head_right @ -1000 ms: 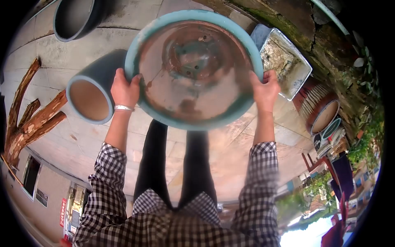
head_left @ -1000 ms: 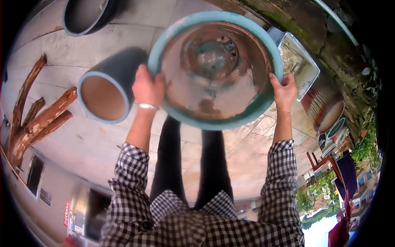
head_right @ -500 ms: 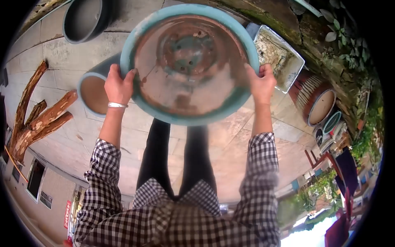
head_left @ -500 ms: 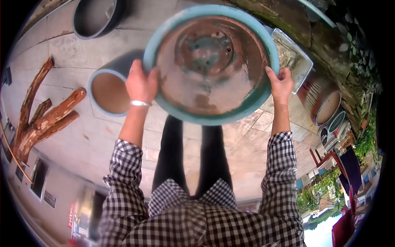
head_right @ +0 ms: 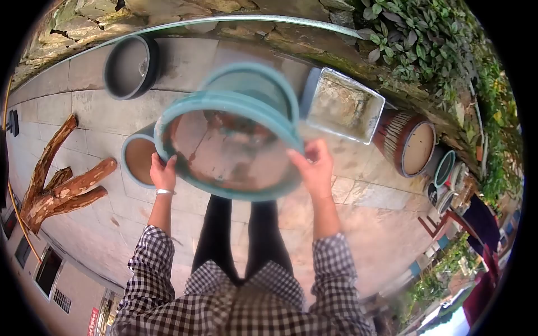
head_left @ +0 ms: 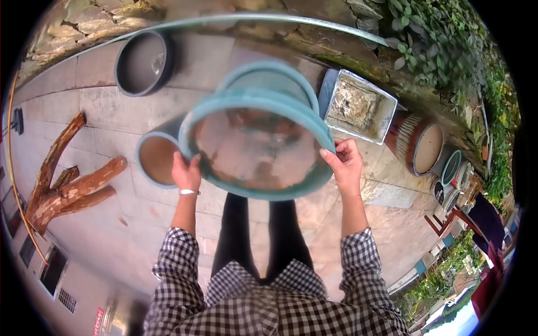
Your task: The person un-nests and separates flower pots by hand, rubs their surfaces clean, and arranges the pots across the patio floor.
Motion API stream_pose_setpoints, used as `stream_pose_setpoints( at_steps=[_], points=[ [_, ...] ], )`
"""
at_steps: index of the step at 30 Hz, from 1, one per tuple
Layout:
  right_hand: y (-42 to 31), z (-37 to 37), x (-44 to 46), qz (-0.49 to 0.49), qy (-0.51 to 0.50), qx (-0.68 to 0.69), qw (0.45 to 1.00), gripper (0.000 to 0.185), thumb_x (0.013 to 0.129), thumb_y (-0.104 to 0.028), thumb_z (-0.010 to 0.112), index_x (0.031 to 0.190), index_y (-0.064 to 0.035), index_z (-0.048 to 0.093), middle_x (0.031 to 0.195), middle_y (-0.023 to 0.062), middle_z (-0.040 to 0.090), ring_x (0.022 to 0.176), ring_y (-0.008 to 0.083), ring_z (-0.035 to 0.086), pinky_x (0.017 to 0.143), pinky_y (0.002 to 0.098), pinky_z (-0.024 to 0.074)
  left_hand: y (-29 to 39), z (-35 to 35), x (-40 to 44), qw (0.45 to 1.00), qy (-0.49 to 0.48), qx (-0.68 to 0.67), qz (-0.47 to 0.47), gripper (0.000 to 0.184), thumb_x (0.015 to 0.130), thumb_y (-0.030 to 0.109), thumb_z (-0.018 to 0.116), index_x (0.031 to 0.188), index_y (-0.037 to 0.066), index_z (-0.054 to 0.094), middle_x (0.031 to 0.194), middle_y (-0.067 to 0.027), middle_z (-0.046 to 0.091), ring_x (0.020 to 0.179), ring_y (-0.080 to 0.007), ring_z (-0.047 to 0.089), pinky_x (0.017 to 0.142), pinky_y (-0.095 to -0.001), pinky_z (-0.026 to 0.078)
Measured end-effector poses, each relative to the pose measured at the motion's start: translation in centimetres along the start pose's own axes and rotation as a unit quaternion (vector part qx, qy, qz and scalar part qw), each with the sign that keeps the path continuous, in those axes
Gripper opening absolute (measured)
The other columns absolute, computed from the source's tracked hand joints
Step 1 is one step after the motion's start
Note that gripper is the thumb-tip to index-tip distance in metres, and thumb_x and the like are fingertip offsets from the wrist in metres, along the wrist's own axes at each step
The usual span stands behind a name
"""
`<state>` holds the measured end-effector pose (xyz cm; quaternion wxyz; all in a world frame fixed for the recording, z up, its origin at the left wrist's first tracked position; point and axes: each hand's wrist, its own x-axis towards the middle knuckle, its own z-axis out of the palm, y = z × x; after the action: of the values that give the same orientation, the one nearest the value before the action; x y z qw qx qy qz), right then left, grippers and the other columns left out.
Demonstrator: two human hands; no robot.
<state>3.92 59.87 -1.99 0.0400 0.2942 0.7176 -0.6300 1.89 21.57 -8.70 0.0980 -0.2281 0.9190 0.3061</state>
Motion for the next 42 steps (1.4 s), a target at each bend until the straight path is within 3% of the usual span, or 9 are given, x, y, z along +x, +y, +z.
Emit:
stream_pose_setpoints(
  at_steps=[5,8,9,11,14,18,24,33,42],
  points=[
    [-4.3,3.2,-3.0,0.107,-0.068,0.130,0.983,0.028,0.079,-0.008,0.071,0.104,-0.0051,0.058,0.078,-0.0035,0.053,0.072,0.0057,0.050,0.065,0.0205,0.0433,-3.7,-0.5,-0.3,0.994,-0.011,-0.076,-0.081,0.027,0.080,0.016,0.070,0.098,0.002,0.056,0.084,-0.0070,0.063,0.076,-0.0169,0.057,0.075,-0.0298,0.047],
    [-2.6,5.2,-3.8,0.154,-0.125,0.121,0.973,0.020,0.086,-0.012,0.063,0.105,-0.0060,0.060,0.080,-0.0045,0.057,0.073,0.0061,0.052,0.066,0.0218,0.0439,-4.1,-0.7,-1.9,0.997,0.008,-0.030,-0.076,0.040,0.089,0.019,0.060,0.123,0.001,0.050,0.112,-0.0101,0.060,0.101,-0.0187,0.057,0.090,-0.0300,0.043],
    [-2.6,6.4,-4.1,0.159,-0.136,0.097,0.973,0.017,0.087,-0.013,0.062,0.102,-0.0059,0.061,0.080,-0.0047,0.058,0.073,0.0061,0.052,0.066,0.0220,0.0440,-2.4,-0.4,-3.3,0.985,0.017,-0.151,-0.080,0.044,0.090,0.026,0.059,0.123,-0.002,0.051,0.110,-0.0118,0.062,0.101,-0.0208,0.059,0.087,-0.0333,0.046],
    [-3.0,8.5,-4.9,0.166,-0.172,0.076,0.968,0.012,0.087,-0.008,0.063,0.098,-0.0040,0.061,0.081,-0.0030,0.061,0.071,0.0048,0.053,0.062,0.0202,0.0425,7.1,-4.0,-6.2,0.924,-0.159,-0.308,-0.160,0.051,0.089,0.037,0.060,0.124,0.001,0.050,0.108,-0.0112,0.062,0.097,-0.0188,0.061,0.080,-0.0309,0.048],
    [-3.5,10.7,-5.4,0.149,-0.177,0.088,0.969,0.009,0.087,-0.005,0.062,0.095,-0.0025,0.060,0.079,-0.0010,0.063,0.069,0.0043,0.054,0.060,0.0198,0.0425,13.4,-3.9,-9.1,0.868,-0.263,-0.400,-0.135,0.046,0.088,0.037,0.062,0.116,0.002,0.055,0.095,-0.0082,0.065,0.081,-0.0144,0.063,0.070,-0.0266,0.050],
    [-4.4,11.0,-5.9,0.158,-0.192,0.032,0.968,0.008,0.087,-0.005,0.062,0.094,-0.0015,0.060,0.078,0.0004,0.063,0.071,0.0050,0.056,0.062,0.0211,0.0450,14.9,-2.6,-8.8,0.874,-0.271,-0.367,-0.165,0.022,0.087,0.021,0.065,0.098,0.002,0.063,0.076,-0.0018,0.062,0.064,-0.0073,0.054,0.054,-0.0214,0.043],
    [-4.9,10.2,-5.9,0.136,-0.221,0.060,0.964,0.007,0.086,-0.006,0.062,0.091,-0.0012,0.061,0.078,0.0010,0.063,0.070,0.0070,0.055,0.065,0.0226,0.0461,16.7,-2.6,-8.8,0.885,-0.258,-0.333,-0.197,0.026,0.086,0.022,0.066,0.099,0.000,0.062,0.076,-0.0035,0.062,0.059,-0.0083,0.054,0.051,-0.0214,0.043],
    [-3.4,10.3,-6.7,0.103,-0.205,0.043,0.972,0.009,0.085,-0.012,0.062,0.089,-0.0040,0.061,0.072,0.0031,0.059,0.068,0.0097,0.053,0.064,0.0260,0.0449,15.9,-2.6,-8.1,0.890,-0.283,-0.329,-0.140,0.029,0.084,0.026,0.066,0.099,0.001,0.062,0.082,-0.0040,0.063,0.067,-0.0094,0.059,0.053,-0.0210,0.046],
    [-2.3,8.6,-6.7,0.134,-0.204,0.097,0.965,0.009,0.083,-0.012,0.064,0.085,-0.0027,0.063,0.069,0.0005,0.058,0.068,0.0081,0.053,0.063,0.0248,0.0449,16.4,-1.8,-10.3,0.887,-0.240,-0.366,-0.148,0.023,0.084,0.014,0.066,0.099,-0.003,0.061,0.081,-0.0047,0.064,0.068,-0.0089,0.059,0.057,-0.0225,0.048]
  ],
)
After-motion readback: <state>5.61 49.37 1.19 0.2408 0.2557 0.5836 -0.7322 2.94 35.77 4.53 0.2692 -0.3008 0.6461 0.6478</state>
